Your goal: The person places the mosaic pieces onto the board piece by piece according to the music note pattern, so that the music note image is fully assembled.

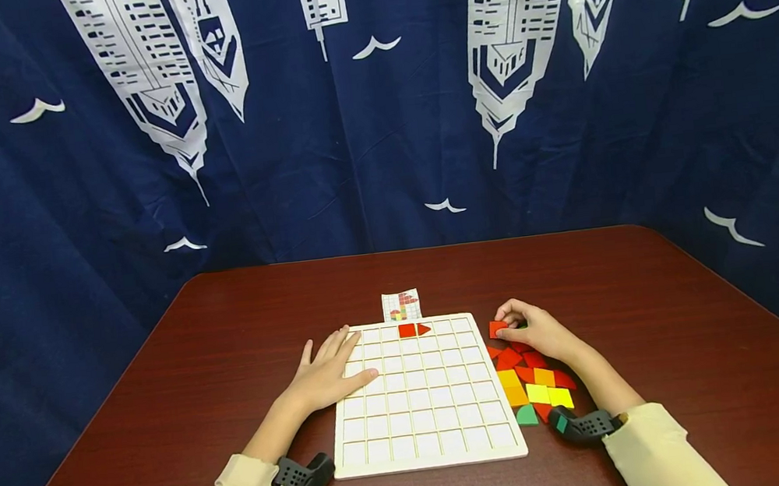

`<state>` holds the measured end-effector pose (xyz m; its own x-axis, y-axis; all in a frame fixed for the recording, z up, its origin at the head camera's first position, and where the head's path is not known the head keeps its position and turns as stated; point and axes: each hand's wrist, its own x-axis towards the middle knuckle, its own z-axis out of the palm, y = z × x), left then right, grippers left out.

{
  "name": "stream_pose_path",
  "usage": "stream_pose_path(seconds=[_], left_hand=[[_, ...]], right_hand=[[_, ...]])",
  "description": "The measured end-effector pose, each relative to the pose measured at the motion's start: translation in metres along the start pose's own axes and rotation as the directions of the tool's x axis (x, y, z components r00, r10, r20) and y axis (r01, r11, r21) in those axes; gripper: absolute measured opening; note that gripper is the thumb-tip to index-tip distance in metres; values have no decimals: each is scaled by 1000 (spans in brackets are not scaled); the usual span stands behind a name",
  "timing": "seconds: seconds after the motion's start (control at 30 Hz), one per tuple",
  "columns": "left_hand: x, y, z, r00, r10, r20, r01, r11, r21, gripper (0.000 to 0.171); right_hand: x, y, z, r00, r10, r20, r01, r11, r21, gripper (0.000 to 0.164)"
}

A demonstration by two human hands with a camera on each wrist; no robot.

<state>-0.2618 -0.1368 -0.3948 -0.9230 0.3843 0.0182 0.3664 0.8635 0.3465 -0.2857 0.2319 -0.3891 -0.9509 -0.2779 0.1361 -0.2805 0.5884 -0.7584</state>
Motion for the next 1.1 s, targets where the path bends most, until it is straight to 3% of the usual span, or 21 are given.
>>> stream_pose_path(seconds=[0.27,0.47,0.63,0.8,1.1], left_hand=[[-1,-2,2,1000,0,0,0,1000,-6,82],[-1,-2,1,1000,6,-6,-6,1000,-9,82],[-1,-2,0,1000,12,-7,-12,1000,-8,81],[-1,-2,0,1000,12,-9,-12,1000,-11,81],[0,-3,0,1000,9,-11,-9,1000,0,81]], right_hand=[[2,-11,0,997,66,29,-65,997,-34,25],[7,-29,4,995,98,7,-98,995,-22,27],[13,-49,16,995,93,16,-94,992,83,27],[18,-69,36,993,105,48,-113,966,233,28],[23,-87,69,989,146,29,-148,941,305,25]])
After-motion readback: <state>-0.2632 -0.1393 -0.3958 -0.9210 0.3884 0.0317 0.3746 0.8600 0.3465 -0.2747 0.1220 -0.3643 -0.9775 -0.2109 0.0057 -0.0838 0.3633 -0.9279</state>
